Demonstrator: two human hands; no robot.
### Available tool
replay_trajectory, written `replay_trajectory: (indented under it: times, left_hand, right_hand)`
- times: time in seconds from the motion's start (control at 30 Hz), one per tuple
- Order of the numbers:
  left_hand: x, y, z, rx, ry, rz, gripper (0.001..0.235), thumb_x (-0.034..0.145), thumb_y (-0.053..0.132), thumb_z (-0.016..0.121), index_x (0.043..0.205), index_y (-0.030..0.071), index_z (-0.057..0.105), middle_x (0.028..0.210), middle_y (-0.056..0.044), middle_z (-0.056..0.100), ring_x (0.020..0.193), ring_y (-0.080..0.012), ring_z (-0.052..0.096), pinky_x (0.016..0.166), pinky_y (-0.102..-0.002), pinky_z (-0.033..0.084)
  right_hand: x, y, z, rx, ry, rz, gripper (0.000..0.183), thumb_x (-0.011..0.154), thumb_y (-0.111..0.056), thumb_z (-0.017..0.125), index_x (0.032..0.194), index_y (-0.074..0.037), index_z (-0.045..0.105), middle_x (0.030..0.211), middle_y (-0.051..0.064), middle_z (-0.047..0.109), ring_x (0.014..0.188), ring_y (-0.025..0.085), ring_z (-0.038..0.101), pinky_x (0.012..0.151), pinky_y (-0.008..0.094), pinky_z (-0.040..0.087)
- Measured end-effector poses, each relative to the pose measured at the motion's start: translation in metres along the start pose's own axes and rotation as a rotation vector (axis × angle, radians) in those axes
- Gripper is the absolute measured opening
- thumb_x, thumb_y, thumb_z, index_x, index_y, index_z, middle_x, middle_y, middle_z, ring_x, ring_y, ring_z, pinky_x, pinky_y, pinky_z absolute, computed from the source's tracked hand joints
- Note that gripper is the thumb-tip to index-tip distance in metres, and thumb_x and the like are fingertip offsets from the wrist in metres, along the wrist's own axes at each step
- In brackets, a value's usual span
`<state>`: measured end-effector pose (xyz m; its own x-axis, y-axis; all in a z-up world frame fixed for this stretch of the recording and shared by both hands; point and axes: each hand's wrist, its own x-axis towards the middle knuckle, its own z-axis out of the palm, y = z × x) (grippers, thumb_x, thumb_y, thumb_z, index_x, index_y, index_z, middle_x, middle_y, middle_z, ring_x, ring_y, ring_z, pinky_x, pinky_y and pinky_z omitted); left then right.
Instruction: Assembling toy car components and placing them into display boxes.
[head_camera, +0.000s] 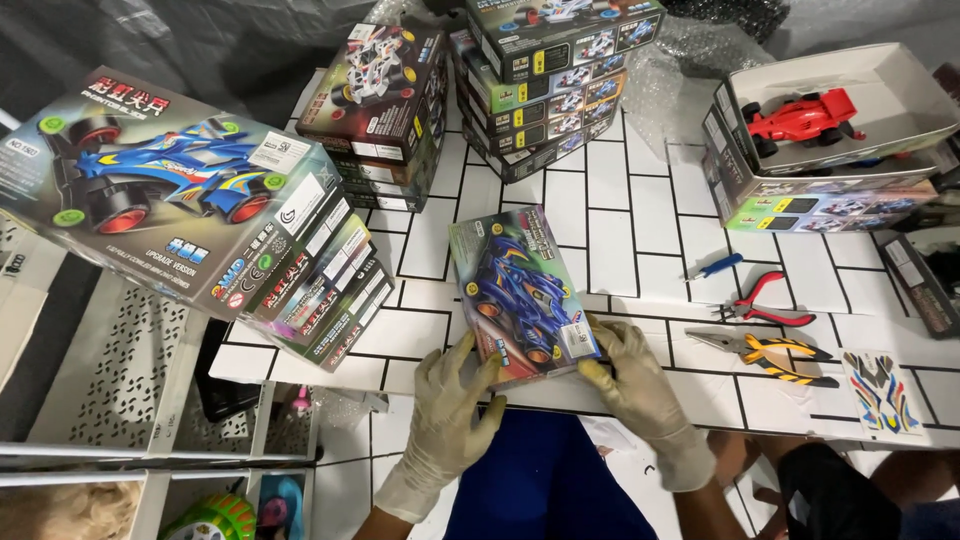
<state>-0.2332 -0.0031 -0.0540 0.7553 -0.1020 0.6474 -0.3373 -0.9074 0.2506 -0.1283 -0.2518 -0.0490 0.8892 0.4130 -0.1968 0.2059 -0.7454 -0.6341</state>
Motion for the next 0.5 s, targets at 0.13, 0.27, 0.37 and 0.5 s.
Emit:
replay_trajectory:
  times: [0.13,0.27,0.37,0.5]
  left_hand:
    - [-0.001,0.017,0.005,-0.162,0.052,-0.103,0.069,0.079,0.024,0.075,0.142,0.013,0.048,0.153,-0.025,0.042,0.127,-0.0434,0.054,0.106,-0.058,0.045]
    - [0.012,0.029,-0.009,-0.346,-0.002,-0.140,0.064,0.083,0.026,0.074,0.141,0.012,0.052,0.147,-0.020,0.050,0.128,-0.0378,0.055,0.108,-0.050,0.046]
    - [0.020,0.028,-0.008,-0.301,0.016,-0.096,0.055,0.084,0.025,0.069,0.133,0.004,0.057,0.128,-0.015,0.062,0.112,-0.0317,0.061,0.098,-0.045,0.049]
    - [0.020,0.018,0.003,-0.258,-0.025,-0.140,0.055,0.085,0.024,0.072,0.135,0.007,0.055,0.132,-0.015,0.060,0.118,-0.0329,0.059,0.100,-0.046,0.047]
  right_hand:
    - [-0.002,-0.016,0.009,0.101,0.348,-0.194,0.066,0.094,-0.057,0.041,0.135,-0.008,0.059,0.118,0.015,0.067,0.103,0.030,0.068,0.090,0.043,0.060]
    - [0.010,-0.006,-0.011,0.637,0.322,-0.021,0.051,0.085,-0.032,0.070,0.130,-0.008,0.063,0.134,0.008,0.069,0.121,0.021,0.064,0.104,0.037,0.049]
    - [0.003,-0.077,-0.083,0.577,0.219,0.396,0.041,0.095,-0.030,0.057,0.135,-0.022,0.063,0.117,0.009,0.076,0.103,0.024,0.073,0.113,0.051,0.045]
    - [0.085,0.016,-0.090,0.410,0.619,-0.050,0.054,0.096,-0.029,0.065,0.142,-0.004,0.052,0.141,0.013,0.060,0.119,0.024,0.063,0.096,0.038,0.051]
